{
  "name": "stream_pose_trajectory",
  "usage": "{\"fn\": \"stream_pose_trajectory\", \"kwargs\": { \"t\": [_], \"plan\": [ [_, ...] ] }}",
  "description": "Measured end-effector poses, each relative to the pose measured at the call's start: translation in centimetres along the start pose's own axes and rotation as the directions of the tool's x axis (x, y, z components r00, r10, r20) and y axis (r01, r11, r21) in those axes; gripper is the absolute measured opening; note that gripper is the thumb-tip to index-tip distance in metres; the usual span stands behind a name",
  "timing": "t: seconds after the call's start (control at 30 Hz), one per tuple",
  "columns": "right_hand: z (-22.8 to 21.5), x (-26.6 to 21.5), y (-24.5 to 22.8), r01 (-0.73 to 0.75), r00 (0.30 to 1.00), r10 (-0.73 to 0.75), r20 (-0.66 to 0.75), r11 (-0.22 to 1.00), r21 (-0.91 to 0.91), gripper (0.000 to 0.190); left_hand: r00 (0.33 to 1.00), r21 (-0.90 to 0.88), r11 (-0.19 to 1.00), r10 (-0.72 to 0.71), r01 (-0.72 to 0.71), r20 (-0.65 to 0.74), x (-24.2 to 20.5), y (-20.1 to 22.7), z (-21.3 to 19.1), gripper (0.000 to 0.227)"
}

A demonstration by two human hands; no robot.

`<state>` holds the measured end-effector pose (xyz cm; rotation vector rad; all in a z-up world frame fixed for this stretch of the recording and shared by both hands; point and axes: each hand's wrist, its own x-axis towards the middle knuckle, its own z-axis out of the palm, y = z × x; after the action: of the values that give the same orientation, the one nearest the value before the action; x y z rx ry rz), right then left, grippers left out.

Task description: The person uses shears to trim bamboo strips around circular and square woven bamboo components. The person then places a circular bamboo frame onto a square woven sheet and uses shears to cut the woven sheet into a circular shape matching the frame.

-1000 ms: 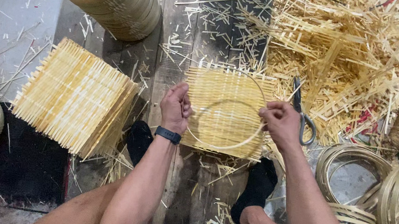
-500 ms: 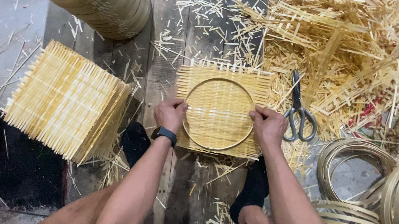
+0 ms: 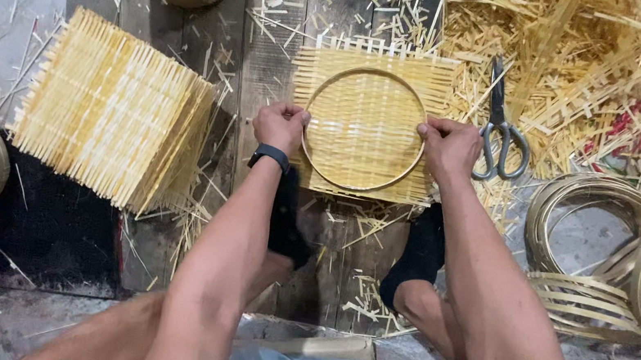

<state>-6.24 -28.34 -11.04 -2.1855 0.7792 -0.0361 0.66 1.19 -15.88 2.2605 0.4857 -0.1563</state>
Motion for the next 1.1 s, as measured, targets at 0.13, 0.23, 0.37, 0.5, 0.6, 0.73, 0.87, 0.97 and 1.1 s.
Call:
{"fn": "stream_pose_trajectory", "kwargs": {
  "t": [0.13,0.23,0.37,0.5,0.6,0.73,0.87,0.97,1.1],
  "plan": [
    [-0.1,0.2,-0.3,-0.046,0.999,0.046,0.021,0.999,-0.023,0.025,0.994,-0.139,0.989,-0.029,0.044,0.108,0.6,-0.1,-0.5,0.017],
    [0.0,0.1,0.0,-0.047,0.998,0.047,0.033,0.999,-0.002,0.026,0.974,-0.261,0.954,-0.092,0.146,0.208,1.0,0.0,-1.0,0.018],
    [0.5,0.3,0.8,-0.049,0.999,0.048,0.023,0.998,0.033,0.028,0.973,-0.289,0.948,-0.073,0.135,0.217,0.6,-0.1,-0.9,0.018],
    [0.6,0.8,1.9,-0.026,0.997,0.025,0.073,0.999,0.021,0.027,0.991,-0.071,0.991,0.121,-0.116,0.059,0.1,-0.8,-0.1,0.019],
    [1.1,2.0,3.7,0.047,0.994,-0.045,0.096,0.999,-0.017,0.025,0.969,-0.046,0.968,0.246,-0.245,0.007,0.4,-1.8,0.6,0.016],
    [2.1,4.1,6.9,0.051,0.984,-0.064,0.166,0.996,0.078,0.029,0.990,-0.150,0.983,0.120,-0.108,0.075,1.9,-2.9,1.8,0.019],
    [1.8,6.3,8.0,-0.166,0.931,0.086,0.356,0.965,0.201,0.033,0.976,-0.237,0.971,0.064,-0.013,0.208,3.3,-3.5,2.1,0.021],
    [0.4,6.2,4.5,-0.107,0.912,0.053,0.406,0.988,0.112,0.041,0.925,-0.346,0.925,-0.016,0.159,0.381,3.5,-2.1,0.5,0.021],
    [-2.2,1.8,-6.8,0.163,0.952,-0.048,0.302,0.915,-0.368,0.076,0.893,0.237,0.969,-0.043,-0.072,0.448,4.2,3.7,-1.9,0.030]
  ]
}}
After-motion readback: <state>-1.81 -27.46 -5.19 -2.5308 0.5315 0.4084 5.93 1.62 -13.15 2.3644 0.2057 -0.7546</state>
